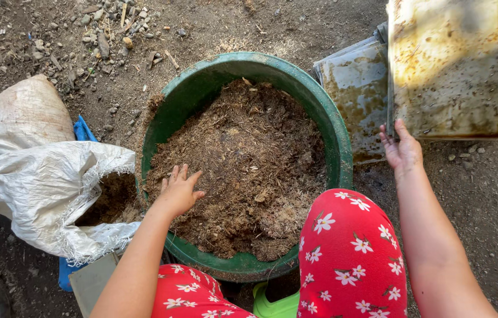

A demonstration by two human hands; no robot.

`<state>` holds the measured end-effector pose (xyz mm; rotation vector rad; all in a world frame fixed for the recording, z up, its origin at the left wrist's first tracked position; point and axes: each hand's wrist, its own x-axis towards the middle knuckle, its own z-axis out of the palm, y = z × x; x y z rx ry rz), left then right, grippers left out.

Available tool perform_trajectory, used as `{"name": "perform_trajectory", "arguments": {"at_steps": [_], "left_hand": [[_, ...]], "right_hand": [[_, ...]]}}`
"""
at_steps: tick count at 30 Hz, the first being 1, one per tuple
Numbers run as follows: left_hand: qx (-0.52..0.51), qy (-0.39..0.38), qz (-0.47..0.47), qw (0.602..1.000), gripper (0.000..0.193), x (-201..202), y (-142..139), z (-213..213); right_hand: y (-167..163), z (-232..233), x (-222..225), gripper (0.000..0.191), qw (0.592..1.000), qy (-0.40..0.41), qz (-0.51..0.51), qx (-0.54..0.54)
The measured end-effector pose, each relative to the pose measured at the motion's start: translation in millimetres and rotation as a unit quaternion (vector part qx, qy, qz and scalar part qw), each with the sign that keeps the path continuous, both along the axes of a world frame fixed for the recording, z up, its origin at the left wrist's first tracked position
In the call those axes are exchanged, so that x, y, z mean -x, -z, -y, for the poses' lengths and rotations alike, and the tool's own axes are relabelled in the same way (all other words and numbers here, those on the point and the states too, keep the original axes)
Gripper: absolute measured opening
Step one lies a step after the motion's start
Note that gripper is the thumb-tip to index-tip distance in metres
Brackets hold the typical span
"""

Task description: The person scoops shredded organic material from a sack into a green basin, then repeatedly places rectangular trays into the basin and presses the material onto them by hand. The filled trays are stacked beside the basin.

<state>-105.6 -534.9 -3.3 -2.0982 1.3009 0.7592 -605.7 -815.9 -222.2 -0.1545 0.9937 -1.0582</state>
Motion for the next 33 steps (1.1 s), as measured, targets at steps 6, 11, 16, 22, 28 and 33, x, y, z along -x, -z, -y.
{"name": "perform_trajectory", "arguments": {"at_steps": [6,11,16,22,28,33], "left_hand": [[0.002,-0.003,-0.005,1.000,0.070,10,-9,5],[0.002,-0.016,0.010,1.000,0.071,8,-16,3],[0.022,0.004,-0.002,1.000,0.071,3,-9,-5],[0.047,0.021,-0.005,0.999,0.068,5,-3,-9],[0.038,0.033,0.003,0.999,0.071,3,-7,-2],[0.023,0.037,-0.004,0.999,0.070,3,-1,-3]], "right_hand": [[16,-30,4,0.028,0.999,-0.018,-0.016,-0.030],[34,-68,-11,0.031,0.998,-0.017,-0.059,-0.018],[44,-114,-12,0.035,0.979,-0.131,-0.127,-0.091],[42,-97,-3,0.066,0.938,-0.230,-0.226,-0.127],[32,-83,-3,0.062,0.949,-0.206,-0.215,-0.101],[37,-89,-4,0.058,0.961,-0.174,-0.186,-0.110]]}}
